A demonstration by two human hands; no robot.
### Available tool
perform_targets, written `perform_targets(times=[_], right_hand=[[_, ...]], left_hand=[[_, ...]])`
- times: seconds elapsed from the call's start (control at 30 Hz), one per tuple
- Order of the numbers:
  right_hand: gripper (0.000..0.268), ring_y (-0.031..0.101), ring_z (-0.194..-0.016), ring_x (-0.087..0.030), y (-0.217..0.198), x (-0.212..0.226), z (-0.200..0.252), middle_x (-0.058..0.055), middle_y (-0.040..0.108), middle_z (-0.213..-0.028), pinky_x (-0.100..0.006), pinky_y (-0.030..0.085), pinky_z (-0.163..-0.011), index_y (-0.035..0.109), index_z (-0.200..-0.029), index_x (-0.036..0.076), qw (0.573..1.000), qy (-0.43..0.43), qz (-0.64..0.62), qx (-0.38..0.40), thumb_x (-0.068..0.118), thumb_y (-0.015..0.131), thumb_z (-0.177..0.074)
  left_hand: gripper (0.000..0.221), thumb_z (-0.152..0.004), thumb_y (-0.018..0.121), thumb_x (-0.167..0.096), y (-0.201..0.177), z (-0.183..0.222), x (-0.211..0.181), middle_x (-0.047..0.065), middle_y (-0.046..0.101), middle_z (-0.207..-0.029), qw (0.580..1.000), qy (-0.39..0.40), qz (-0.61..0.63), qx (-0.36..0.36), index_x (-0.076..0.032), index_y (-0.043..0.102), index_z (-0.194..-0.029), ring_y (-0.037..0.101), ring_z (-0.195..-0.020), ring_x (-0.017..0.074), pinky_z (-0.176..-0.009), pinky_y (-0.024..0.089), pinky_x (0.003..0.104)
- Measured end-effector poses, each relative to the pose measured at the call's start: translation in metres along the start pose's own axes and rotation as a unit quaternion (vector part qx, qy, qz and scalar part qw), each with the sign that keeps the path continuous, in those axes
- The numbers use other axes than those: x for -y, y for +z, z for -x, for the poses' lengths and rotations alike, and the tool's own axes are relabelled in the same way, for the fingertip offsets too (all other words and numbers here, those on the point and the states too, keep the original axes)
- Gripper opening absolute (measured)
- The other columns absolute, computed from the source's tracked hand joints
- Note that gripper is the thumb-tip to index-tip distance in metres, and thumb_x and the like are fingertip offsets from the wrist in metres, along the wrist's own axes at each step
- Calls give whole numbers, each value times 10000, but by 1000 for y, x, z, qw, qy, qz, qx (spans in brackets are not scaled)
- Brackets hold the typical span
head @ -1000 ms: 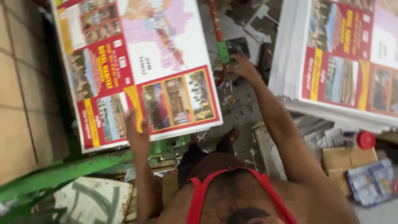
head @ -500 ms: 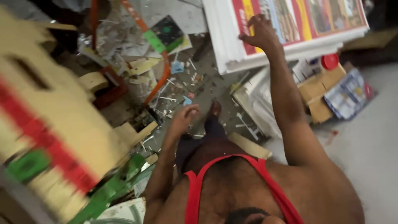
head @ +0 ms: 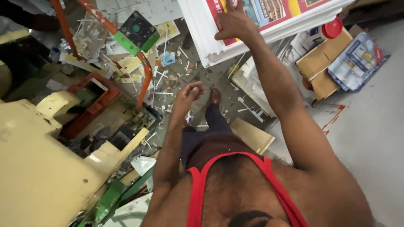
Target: The person repeatedly picks up a single large printed sheet from a stack on the right and places it onto a green machine on the left. The action is performed one at a time in a repetitive loop.
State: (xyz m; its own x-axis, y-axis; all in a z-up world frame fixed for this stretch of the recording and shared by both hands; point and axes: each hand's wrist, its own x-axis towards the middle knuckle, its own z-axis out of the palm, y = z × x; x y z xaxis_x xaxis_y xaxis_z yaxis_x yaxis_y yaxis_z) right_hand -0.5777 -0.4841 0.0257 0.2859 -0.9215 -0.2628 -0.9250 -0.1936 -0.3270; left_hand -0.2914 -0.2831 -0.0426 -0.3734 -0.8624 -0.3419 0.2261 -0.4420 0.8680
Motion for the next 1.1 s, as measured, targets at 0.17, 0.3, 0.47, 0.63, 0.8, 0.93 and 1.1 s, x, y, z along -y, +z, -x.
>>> perform_targets(times=[0.17, 0.3, 0.47, 0.63, 0.8, 0.93, 1.1], right_hand=[[439, 295, -1411, -617, 43, -45, -29, -438, 612, -1073, -756, 121, -1138, 690, -861, 75, 986, -112, 108, -62, 487, 793, -749], [381, 408, -1372, -470, 1, -29, -26, -252, 701, -892, -654, 145, -1171, 727, -812, 81, 994, -105, 8, -5, 441, 755, -689], [438, 601, -1166, -356, -21, -40, -33, -179, 705, -897, -528, 354, -1142, 741, -909, 116, 990, -82, -29, 107, 524, 720, -752], [428, 569, -1132, -392, -33, -47, -32, -211, 677, -938, -541, 382, -1015, 785, -896, 116, 988, -135, 23, 70, 523, 795, -766], [418, 687, -800, -324, -72, -20, -14, -234, 585, -1117, -410, 586, -690, 798, -938, 145, 992, -35, -35, 115, 530, 770, -776], [423, 729, -800, -339, -71, -19, -13, -267, 714, -943, -382, 577, -661, 767, -1017, 145, 986, -1, -67, 153, 526, 748, -834], [436, 708, -848, -322, -74, -7, -6, -188, 573, -1169, -379, 605, -679, 773, -1010, 157, 993, -13, -68, 97, 515, 793, -762]], left_hand=[[313, -1075, 553, -178, 25, -29, -3, 96, 745, -1195, 999, 7, 2, 37, -27, 631, -1338, 718, -1082, 179, -929, 571, 305], [316, -1075, 539, -152, 43, -59, -16, 109, 755, -1182, 999, 16, 18, 23, -22, 624, -1351, 737, -1034, 194, -870, 586, 312], [320, -1048, 522, -124, 82, -113, -54, 136, 758, -1146, 994, 39, 104, 14, 24, 596, -1322, 764, -1006, 245, -846, 629, 327], [291, -1053, 527, -133, 102, -164, -53, 187, 739, -1072, 982, -5, 186, 25, 92, 595, -1226, 775, -974, 284, -845, 664, 345], [261, -1036, 589, -104, 109, -179, -44, 159, 707, -998, 973, 3, 231, -10, 132, 646, -1132, 767, -925, 299, -820, 679, 357], [213, -1005, 605, -84, 111, -179, -37, 113, 688, -948, 965, 5, 259, -24, 109, 641, -1089, 766, -906, 318, -812, 680, 377], [168, -1032, 605, -78, 111, -175, -28, 92, 645, -901, 954, 26, 297, -7, 76, 617, -964, 774, -952, 323, -845, 680, 384]])
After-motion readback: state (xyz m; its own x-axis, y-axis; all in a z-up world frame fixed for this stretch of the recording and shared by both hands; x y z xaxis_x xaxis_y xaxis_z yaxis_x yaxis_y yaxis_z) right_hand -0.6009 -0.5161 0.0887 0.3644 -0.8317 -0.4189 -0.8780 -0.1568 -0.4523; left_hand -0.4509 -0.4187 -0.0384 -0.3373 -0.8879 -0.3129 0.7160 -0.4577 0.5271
